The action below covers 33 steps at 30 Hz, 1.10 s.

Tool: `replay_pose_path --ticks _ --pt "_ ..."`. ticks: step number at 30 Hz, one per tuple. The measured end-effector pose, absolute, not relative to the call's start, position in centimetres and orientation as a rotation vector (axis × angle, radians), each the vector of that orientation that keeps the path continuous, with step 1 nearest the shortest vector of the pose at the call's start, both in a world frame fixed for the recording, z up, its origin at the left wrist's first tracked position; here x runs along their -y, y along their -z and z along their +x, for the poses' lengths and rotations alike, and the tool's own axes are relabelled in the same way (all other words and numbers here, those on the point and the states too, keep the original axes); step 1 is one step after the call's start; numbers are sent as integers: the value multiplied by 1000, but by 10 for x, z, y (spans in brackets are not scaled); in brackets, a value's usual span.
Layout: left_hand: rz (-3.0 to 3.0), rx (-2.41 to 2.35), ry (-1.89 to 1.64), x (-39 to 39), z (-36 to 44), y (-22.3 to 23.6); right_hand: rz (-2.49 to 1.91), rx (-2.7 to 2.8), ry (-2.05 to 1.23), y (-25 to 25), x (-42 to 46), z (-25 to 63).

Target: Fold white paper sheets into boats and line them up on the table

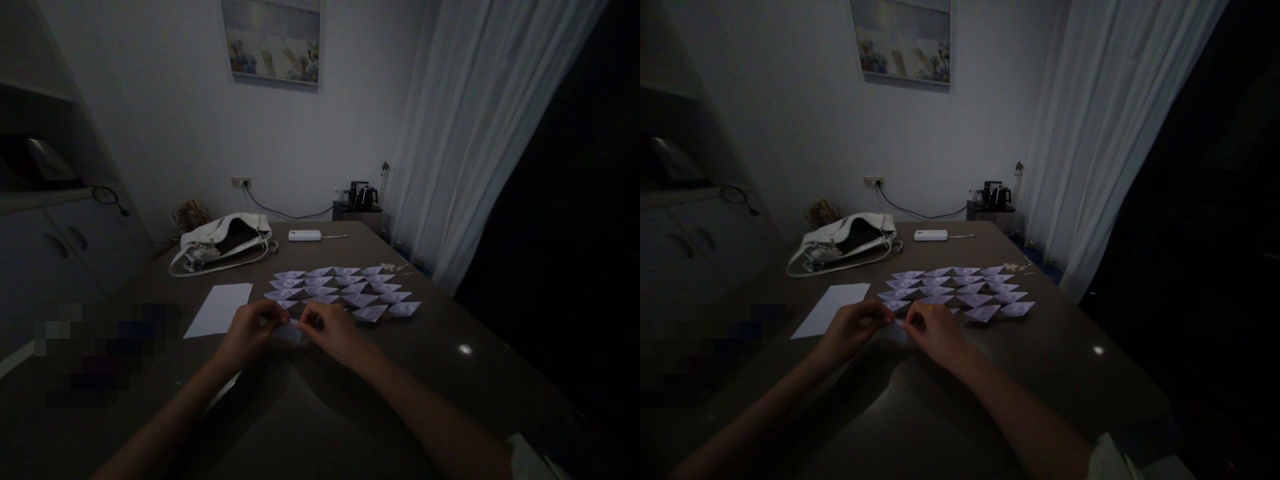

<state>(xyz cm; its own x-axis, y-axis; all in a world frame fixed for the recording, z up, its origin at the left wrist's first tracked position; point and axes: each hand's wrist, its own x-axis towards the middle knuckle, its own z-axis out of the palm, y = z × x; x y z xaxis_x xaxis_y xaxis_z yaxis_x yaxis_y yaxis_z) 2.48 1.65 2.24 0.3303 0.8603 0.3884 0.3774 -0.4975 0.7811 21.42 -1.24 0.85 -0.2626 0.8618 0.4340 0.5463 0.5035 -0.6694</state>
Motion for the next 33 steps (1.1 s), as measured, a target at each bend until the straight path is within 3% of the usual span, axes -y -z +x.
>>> replay_pose_path --ticks 23,33 --pt "1702 -996 -1089 -20 26 -19 -1051 1624 -788 -7 4 215" --pt "1599 -1016 -1126 -21 25 -17 -1072 1588 -772 -5 4 212"
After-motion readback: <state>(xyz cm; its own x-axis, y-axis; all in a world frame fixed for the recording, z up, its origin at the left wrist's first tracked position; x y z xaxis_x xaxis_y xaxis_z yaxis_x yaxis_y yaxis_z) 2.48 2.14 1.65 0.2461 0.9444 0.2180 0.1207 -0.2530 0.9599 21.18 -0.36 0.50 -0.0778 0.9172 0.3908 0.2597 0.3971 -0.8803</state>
